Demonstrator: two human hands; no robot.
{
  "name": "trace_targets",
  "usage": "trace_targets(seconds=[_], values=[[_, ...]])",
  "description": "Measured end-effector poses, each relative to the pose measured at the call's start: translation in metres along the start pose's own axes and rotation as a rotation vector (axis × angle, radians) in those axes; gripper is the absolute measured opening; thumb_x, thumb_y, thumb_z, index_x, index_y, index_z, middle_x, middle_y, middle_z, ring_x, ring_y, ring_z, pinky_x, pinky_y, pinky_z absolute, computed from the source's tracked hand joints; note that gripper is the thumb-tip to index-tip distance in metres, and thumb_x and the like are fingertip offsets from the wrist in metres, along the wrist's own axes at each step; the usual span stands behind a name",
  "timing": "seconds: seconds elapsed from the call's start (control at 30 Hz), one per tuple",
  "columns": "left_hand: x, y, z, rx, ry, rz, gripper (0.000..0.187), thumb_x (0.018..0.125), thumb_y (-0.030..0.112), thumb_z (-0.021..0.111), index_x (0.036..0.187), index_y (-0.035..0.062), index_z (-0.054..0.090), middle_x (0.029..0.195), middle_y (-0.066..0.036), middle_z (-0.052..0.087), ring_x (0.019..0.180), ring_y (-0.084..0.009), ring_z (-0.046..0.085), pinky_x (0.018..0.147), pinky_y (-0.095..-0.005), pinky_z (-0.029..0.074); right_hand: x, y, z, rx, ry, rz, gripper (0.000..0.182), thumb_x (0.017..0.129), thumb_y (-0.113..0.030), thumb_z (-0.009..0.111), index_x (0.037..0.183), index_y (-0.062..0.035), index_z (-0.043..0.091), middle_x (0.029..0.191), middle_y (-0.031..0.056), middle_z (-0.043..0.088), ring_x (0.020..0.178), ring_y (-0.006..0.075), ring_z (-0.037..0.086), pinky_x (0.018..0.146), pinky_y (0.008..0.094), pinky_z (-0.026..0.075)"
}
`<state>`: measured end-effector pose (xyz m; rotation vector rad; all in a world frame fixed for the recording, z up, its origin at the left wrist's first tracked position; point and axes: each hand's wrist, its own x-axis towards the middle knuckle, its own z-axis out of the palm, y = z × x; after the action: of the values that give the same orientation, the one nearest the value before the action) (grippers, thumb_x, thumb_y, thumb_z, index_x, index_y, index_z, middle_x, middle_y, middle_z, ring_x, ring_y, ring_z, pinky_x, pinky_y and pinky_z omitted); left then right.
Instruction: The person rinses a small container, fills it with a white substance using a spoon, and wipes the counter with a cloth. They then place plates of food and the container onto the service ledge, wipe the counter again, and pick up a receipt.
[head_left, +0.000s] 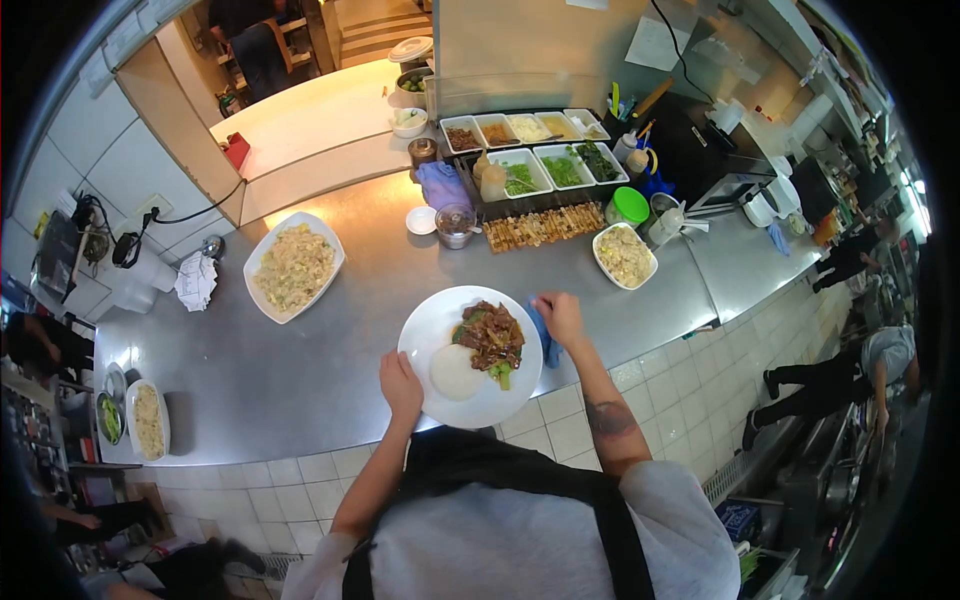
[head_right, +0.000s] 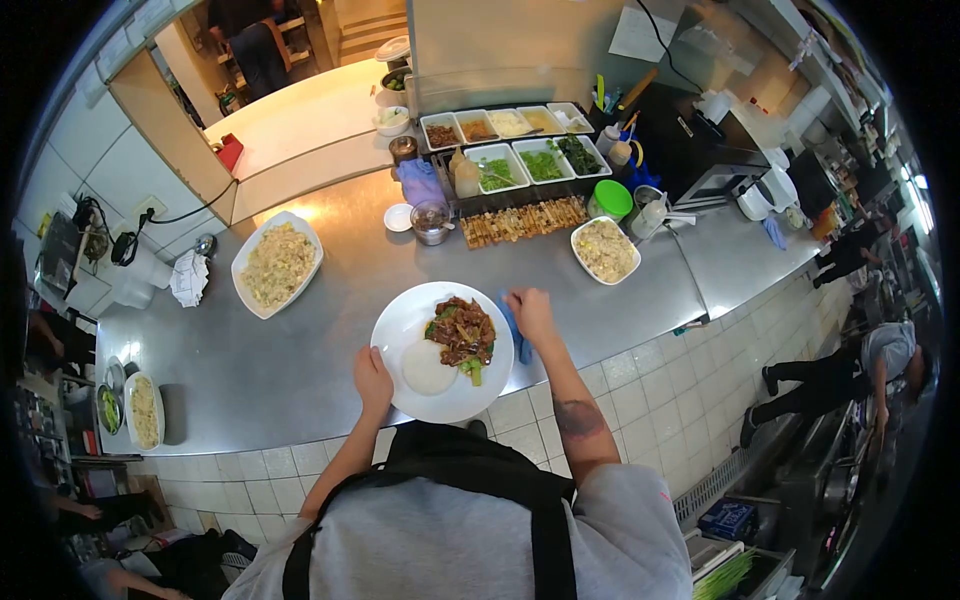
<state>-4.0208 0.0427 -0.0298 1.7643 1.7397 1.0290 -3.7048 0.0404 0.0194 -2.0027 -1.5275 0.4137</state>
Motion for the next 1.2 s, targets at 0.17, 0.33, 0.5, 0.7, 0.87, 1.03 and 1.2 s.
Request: trace_targets(seconds=[0.17, 0.33, 0.5, 0.7, 0.87, 1.03, 1.2], values=[[0.027, -0.003, 0.004, 0.03, -0.042, 0.125, 0.023, 0.093, 0.016, 0.043, 0.097, -0.0003, 0.06, 0.093, -0.019, 0.058, 0.087, -0.0375, 0.055, 0.078, -0.0449, 0.044, 0.061, -0.049, 0.016, 0.293, -0.008, -0.291, 0.014, 0.077, -0.014, 0.069, 0.085, -0.0023, 0.068, 0.072, 0.0177, 0.063, 0.067, 0.0333, 0.062, 0.063, 0.038, 0.049], [0.038, -0.008, 0.008, 0.054, -0.104, 0.132, 0.024, 0.093, 0.016, 0.044, 0.099, 0.0004, 0.061, 0.093, -0.019, 0.058, 0.087, -0.0374, 0.056, 0.077, -0.0446, 0.045, 0.091, -0.062, 0.053, 0.232, -0.284, -0.578, 0.016, 0.066, -0.006, 0.074, 0.079, -0.006, 0.065, 0.078, 0.0113, 0.063, 0.074, 0.0284, 0.062, 0.067, 0.0366, 0.049], [0.036, -0.009, 0.009, 0.059, -0.075, 0.106, 0.025, 0.094, 0.017, 0.044, 0.1, 0.0004, 0.061, 0.094, -0.019, 0.058, 0.088, -0.0376, 0.056, 0.077, -0.0448, 0.045, 0.087, -0.038, 0.047, 0.082, -0.384, -0.533, 0.025, 0.057, -0.002, 0.076, 0.076, -0.0068, 0.059, 0.078, 0.0086, 0.06, 0.076, 0.0263, 0.06, 0.068, 0.036, 0.048], [0.041, -0.01, 0.011, 0.062, -0.109, 0.114, 0.025, 0.094, 0.019, 0.044, 0.099, 0.0016, 0.062, 0.093, -0.02, 0.06, 0.087, -0.0388, 0.057, 0.077, -0.0464, 0.046, 0.063, 0.011, -0.049, -0.483, -0.866, -0.267, 0.027, 0.057, -0.005, 0.078, 0.082, -0.0096, 0.068, 0.085, 0.0098, 0.065, 0.078, 0.0278, 0.063, 0.07, 0.0373, 0.05], [0.083, -0.012, 0.028, 0.044, -0.319, 0.277, 0.026, 0.094, 0.02, 0.044, 0.097, 0.0013, 0.062, 0.096, -0.021, 0.061, 0.09, -0.0397, 0.057, 0.079, -0.046, 0.046, 0.058, 0.015, -0.069, -0.311, -0.33, -0.272, 0.023, 0.066, -0.008, 0.074, 0.089, -0.0101, 0.072, 0.091, 0.014, 0.067, 0.085, 0.0326, 0.063, 0.078, 0.04, 0.051], [0.117, 0.02, 0.043, 0.022, -0.534, 0.449, 0.023, 0.093, 0.02, 0.047, 0.097, 0.0024, 0.061, 0.097, -0.019, 0.061, 0.091, -0.0388, 0.057, 0.08, -0.0451, 0.045, 0.061, -0.035, -0.03, -0.028, -0.358, -0.507, 0.022, 0.072, -0.009, 0.069, 0.094, -0.0072, 0.069, 0.093, 0.0143, 0.066, 0.086, 0.0344, 0.062, 0.079, 0.0407, 0.05], [0.124, 0.022, 0.052, 0.011, -0.604, 0.492, 0.022, 0.093, 0.02, 0.048, 0.098, 0.0032, 0.061, 0.093, -0.019, 0.059, 0.088, -0.0382, 0.057, 0.077, -0.0438, 0.046, 0.064, -0.075, 0.021, 0.001, -0.511, -0.695, 0.014, 0.072, -0.011, 0.067, 0.086, -0.0102, 0.068, 0.093, 0.008, 0.066, 0.09, 0.0286, 0.061, 0.08, 0.0384, 0.049]])
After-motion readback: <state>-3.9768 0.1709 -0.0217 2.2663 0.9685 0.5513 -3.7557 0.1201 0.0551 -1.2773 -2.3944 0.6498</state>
